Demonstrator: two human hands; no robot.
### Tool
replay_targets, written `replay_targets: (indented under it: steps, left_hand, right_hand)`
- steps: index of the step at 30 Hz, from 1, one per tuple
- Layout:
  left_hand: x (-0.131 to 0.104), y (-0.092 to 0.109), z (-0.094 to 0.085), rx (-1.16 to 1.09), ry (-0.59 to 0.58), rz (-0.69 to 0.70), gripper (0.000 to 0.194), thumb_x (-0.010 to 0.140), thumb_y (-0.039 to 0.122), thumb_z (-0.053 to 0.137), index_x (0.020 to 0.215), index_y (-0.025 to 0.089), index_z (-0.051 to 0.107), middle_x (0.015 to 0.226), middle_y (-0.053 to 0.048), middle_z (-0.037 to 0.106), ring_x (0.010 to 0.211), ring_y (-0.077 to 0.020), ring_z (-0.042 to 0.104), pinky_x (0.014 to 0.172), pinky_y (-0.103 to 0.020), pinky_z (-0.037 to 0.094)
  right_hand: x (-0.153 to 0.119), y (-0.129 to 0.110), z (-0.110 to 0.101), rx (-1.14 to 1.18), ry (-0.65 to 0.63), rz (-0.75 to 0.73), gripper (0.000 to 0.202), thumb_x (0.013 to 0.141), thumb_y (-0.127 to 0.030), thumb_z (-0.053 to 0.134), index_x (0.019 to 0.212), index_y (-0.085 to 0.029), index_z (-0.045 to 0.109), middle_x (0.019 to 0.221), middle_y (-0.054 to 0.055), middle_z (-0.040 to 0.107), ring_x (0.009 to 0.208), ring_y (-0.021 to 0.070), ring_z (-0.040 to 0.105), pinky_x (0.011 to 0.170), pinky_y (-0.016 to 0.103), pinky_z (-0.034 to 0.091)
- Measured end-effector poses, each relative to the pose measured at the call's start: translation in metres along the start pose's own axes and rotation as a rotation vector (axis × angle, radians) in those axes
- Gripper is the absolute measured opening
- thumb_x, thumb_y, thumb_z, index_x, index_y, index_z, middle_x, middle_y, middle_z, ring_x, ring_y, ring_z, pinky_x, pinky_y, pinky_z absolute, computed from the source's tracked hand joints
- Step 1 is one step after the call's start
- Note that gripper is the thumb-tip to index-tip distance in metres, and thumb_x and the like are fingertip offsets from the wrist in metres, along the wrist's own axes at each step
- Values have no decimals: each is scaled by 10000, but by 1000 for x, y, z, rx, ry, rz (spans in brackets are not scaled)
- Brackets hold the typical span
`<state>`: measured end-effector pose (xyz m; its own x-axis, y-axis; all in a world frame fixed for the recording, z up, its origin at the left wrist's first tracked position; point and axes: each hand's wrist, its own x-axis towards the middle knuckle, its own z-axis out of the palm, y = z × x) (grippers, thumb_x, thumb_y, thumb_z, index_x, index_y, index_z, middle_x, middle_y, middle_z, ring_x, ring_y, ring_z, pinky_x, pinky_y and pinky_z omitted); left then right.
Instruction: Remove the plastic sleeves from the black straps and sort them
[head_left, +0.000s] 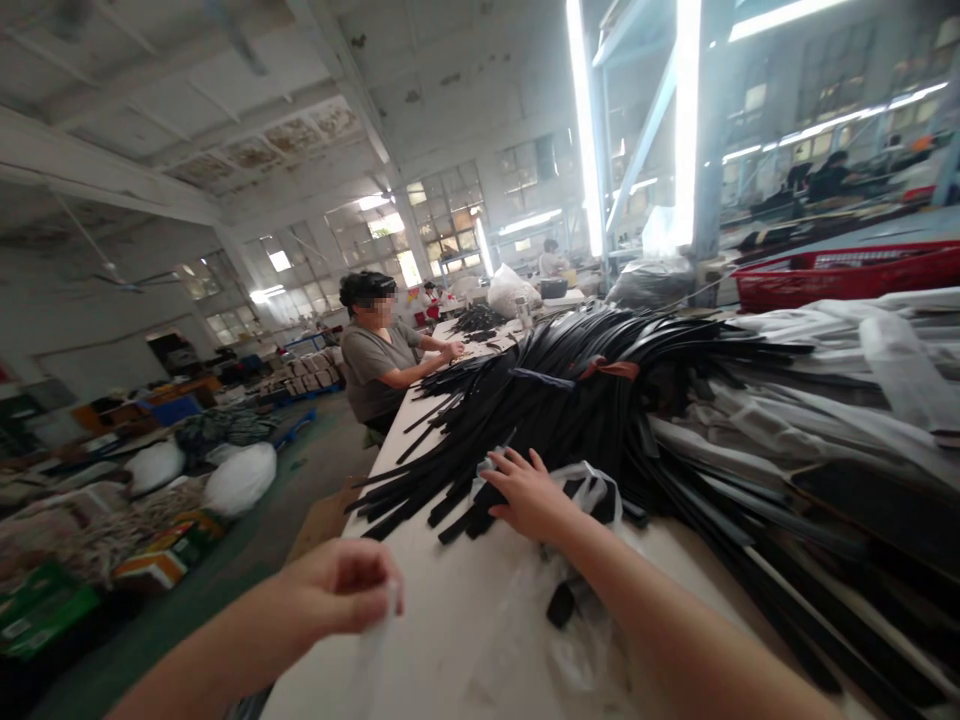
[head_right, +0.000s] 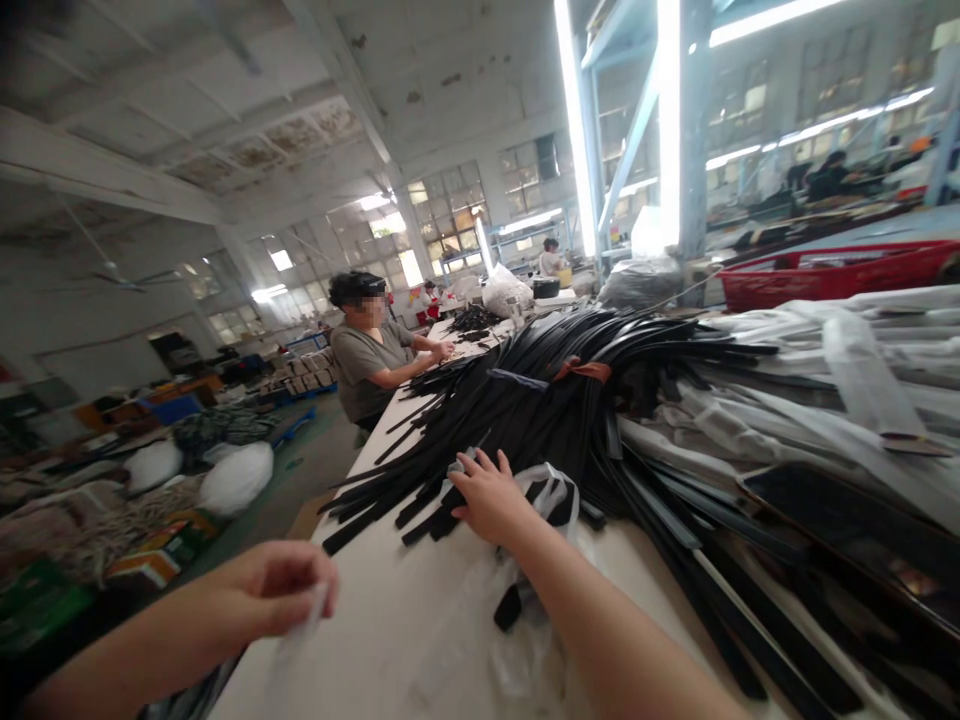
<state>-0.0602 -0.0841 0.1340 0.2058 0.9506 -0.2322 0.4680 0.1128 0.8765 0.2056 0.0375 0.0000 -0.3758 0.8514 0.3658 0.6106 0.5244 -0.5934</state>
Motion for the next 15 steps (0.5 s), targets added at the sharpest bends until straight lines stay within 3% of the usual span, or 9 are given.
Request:
replay_targets:
  steps: [1, 2, 5, 7, 9, 11, 13, 15]
  left_hand:
    - [17, 2, 18, 1, -152, -29, 331, 612, 424, 817, 723, 157, 656, 684, -52, 623, 598, -148, 518, 547, -227, 410]
    - [36, 2, 34, -17, -172, 9, 322, 640, 439, 786, 711, 160, 642, 644, -32, 594, 565, -133, 492, 533, -221, 390]
    - [90, -7, 59, -13, 36, 233, 246, 651, 370, 732, 662, 143, 638, 587, -15, 559, 541, -120, 462, 525, -217, 358]
    - [117, -20, 62, -27, 167, 314, 198, 634, 318, 708, 678, 132, 657, 625, -40, 603, 578, -141, 506, 555, -232, 389]
    - [133, -33, 61, -66, 228, 332, 210, 622, 289, 699, 754, 127, 683, 717, -69, 655, 663, -176, 568, 619, -256, 436]
    - [142, -43, 59, -97, 255, 342, 269, 619, 278, 703, 840, 126, 699, 772, -78, 672, 715, -191, 591, 659, -266, 456]
    - [144, -50, 59, -159, 282, 356, 348, 615, 290, 733, 919, 124, 699, 746, -62, 658, 676, -174, 576, 642, -259, 454]
    - [143, -55, 61, -328, 292, 326, 471, 606, 361, 786, 1005, 138, 670, 721, -34, 634, 642, -154, 555, 624, -250, 454]
  right_hand:
    - [1, -7, 0, 203, -5, 13, 454, 769, -278, 630, 1217, -209, 612, 1445, 127, 444, 1375, 347, 304, 1121, 579, 142]
    - [2, -14, 1, 412, -31, 35, 414, 812, -315, 573, 1205, -190, 614, 1377, 144, 517, 1326, 323, 396, 1103, 545, 237]
    - [3, -33, 8, 962, -217, 192, 482, 904, -479, 376, 1195, -153, 581, 1018, 139, 701, 987, 247, 663, 893, 458, 488]
    - [1, -40, 17, 1144, -295, 308, 530, 859, -589, 447, 1123, -151, 585, 856, 96, 711, 799, 204, 694, 784, 404, 530]
    - [0, -44, 26, 1228, -271, 399, 540, 683, -607, 690, 945, -142, 610, 773, 61, 694, 710, 174, 677, 738, 352, 528]
    - [1, -44, 35, 1179, -178, 435, 536, 529, -557, 814, 783, -143, 588, 694, 34, 671, 644, 158, 653, 668, 305, 513]
    - [2, -43, 43, 1139, -130, 464, 512, 508, -557, 810, 694, -153, 558, 617, 20, 646, 587, 156, 630, 583, 277, 481]
    - [3, -43, 50, 1095, -122, 472, 451, 577, -546, 763, 660, -160, 547, 584, 17, 632, 557, 155, 615, 527, 256, 445]
